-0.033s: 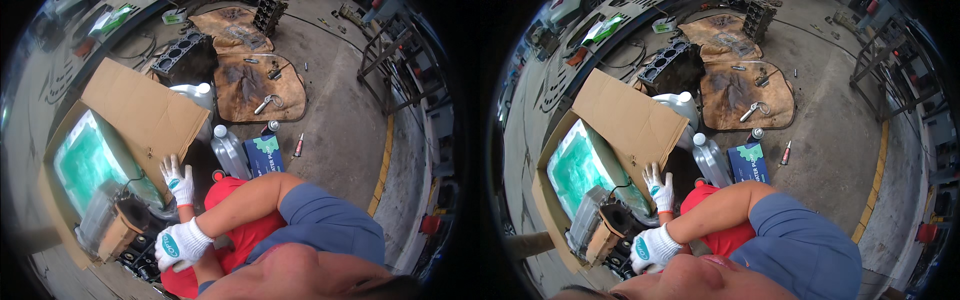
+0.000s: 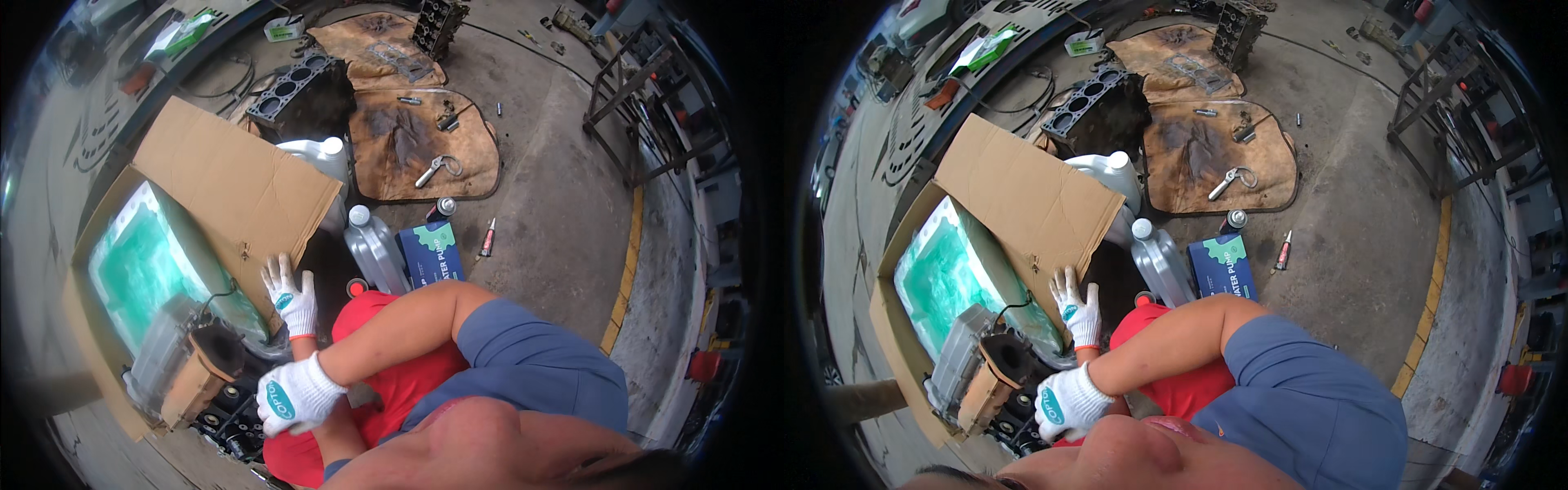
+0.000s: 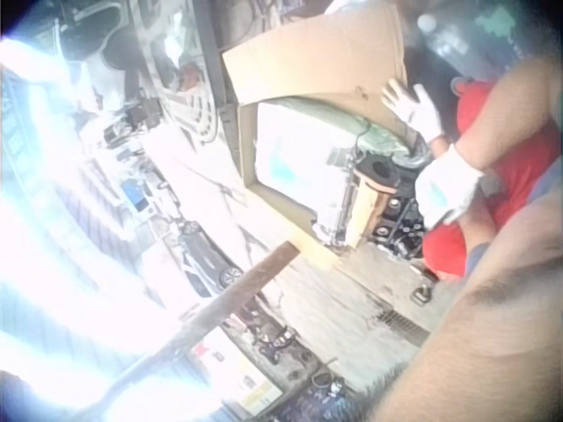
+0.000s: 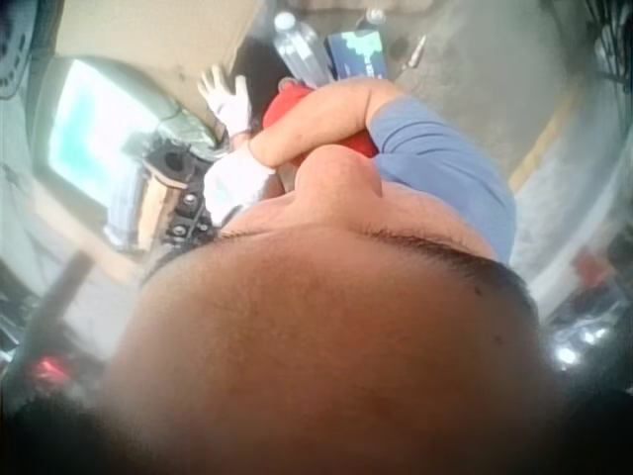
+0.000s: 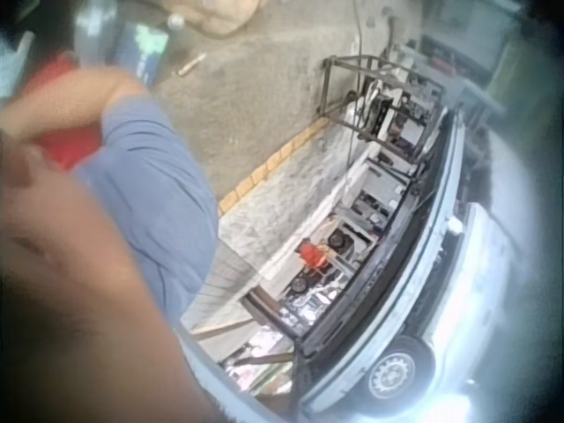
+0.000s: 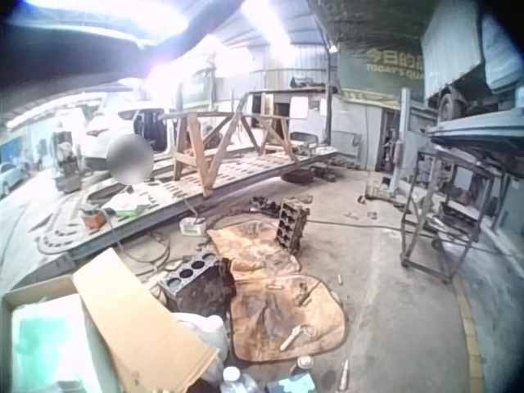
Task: The person sits on the floor and assembles an engine block with a manifold. They apply sealant, position the manifold, and use a cordless impact driver to fasten bolts. The person also handles cardboard packaging and a spray can during the process.
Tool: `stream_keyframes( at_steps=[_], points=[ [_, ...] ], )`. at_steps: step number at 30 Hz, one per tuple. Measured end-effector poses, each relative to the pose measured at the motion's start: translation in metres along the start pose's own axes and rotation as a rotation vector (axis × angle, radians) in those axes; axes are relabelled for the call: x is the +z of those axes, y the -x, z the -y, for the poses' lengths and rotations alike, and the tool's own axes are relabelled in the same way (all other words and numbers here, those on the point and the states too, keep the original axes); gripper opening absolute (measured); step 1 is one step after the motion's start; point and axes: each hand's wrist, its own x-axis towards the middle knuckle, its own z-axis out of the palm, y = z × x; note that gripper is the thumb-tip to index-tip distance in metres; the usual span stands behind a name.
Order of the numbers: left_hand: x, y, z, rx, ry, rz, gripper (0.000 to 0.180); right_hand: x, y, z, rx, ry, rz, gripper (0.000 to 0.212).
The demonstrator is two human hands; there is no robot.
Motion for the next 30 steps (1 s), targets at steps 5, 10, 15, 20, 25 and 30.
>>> stream_keyframes(
  at_steps=[5, 10, 15, 20, 25, 30],
  points=[
    [0.001, 0.005, -0.001, 0.019, 0.046, 0.012, 0.073, -0.013, 0.004, -0.027, 0.404, -0.279, -0.176, 0.023],
    [0.003, 0.004, -0.008, 0.038, 0.047, 0.004, 0.075, -0.013, 0.010, -0.021, 0.430, -0.255, -0.001, 0.024],
    [0.011, 0.005, -0.008, -0.001, 0.023, 0.018, 0.073, -0.020, 0.012, -0.012, 0.344, -0.230, 0.097, 0.024],
    [-0.003, -0.009, -0.028, -0.071, 0.004, 0.020, 0.071, -0.028, 0.008, 0.000, 0.238, -0.122, 0.063, 0.021],
    [0.013, -0.001, -0.015, -0.009, -0.016, -0.100, 0.070, -0.037, 0.013, 0.025, 0.114, -0.147, 0.012, 0.013],
    [0.010, 0.008, -0.019, -0.069, -0.040, -0.096, 0.072, -0.042, 0.022, 0.034, 0.023, -0.197, -0.031, 0.014]
  ],
)
